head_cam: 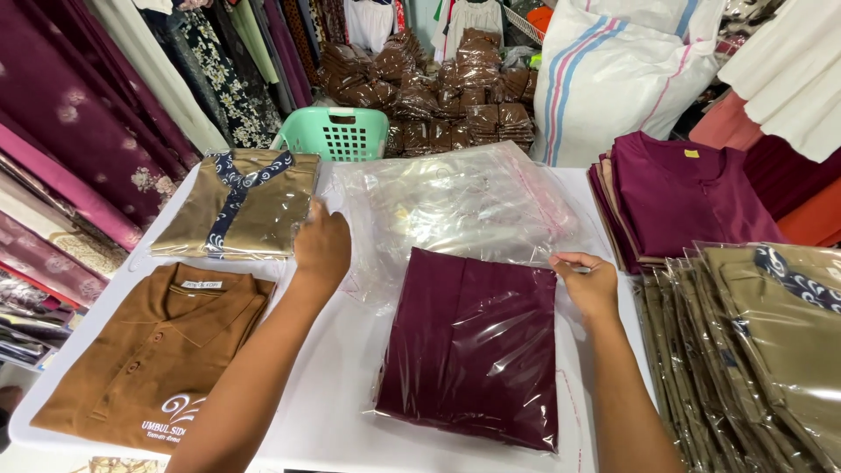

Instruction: Packing folded shirts into individual plastic bags for storage or shipping.

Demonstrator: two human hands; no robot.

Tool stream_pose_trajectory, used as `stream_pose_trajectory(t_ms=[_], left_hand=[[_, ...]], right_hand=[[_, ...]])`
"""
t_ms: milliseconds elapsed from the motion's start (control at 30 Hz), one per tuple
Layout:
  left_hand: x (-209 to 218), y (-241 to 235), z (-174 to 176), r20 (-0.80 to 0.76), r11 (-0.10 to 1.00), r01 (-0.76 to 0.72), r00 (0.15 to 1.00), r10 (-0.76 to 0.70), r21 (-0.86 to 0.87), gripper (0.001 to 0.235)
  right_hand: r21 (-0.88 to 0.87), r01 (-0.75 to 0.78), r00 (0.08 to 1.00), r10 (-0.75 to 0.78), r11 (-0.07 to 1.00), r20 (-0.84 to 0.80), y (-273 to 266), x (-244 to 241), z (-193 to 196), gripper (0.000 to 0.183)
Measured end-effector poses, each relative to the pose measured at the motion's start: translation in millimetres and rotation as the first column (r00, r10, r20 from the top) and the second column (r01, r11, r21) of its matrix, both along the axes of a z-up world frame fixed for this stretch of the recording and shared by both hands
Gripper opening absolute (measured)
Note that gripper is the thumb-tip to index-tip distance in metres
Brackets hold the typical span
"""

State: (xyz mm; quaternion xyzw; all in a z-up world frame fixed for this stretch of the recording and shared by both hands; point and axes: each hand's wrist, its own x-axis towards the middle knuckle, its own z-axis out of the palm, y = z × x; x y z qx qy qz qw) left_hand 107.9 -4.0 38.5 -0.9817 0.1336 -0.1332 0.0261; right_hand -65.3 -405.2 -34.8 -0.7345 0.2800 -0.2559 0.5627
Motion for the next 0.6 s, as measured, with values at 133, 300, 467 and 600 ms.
stream_pose_trajectory(t_ms=[133,300,467,600], left_hand=[[49,0,-49,-0.471,0.986,-0.038,0.881,-0.045,-0.164,0.029],[47,-40,-33,-0.625,0.813,-0.109,0.701,-0.345,-0.571,0.042],[41,-83,-44,-0.601,0.486,-0.384,0.658,-0.453,-0.786,0.026],[43,-91,-41,-0.569,0.563,-0.297,0.72,-0.398,-0.771,0.026]], right_hand=[[0.076,-0.024,1.0,0.025,0.997,-0.013,11,-6,13,0.016],[0.254,-0.06,0.997,0.07,0.965,-0.033,32,-22,52,0.022],[0.353,-0.096,0.985,0.14,0.931,-0.102,39,-34,78,0.038],[0.464,-0.128,0.975,0.196,0.877,-0.1,20,-29,66,0.043]])
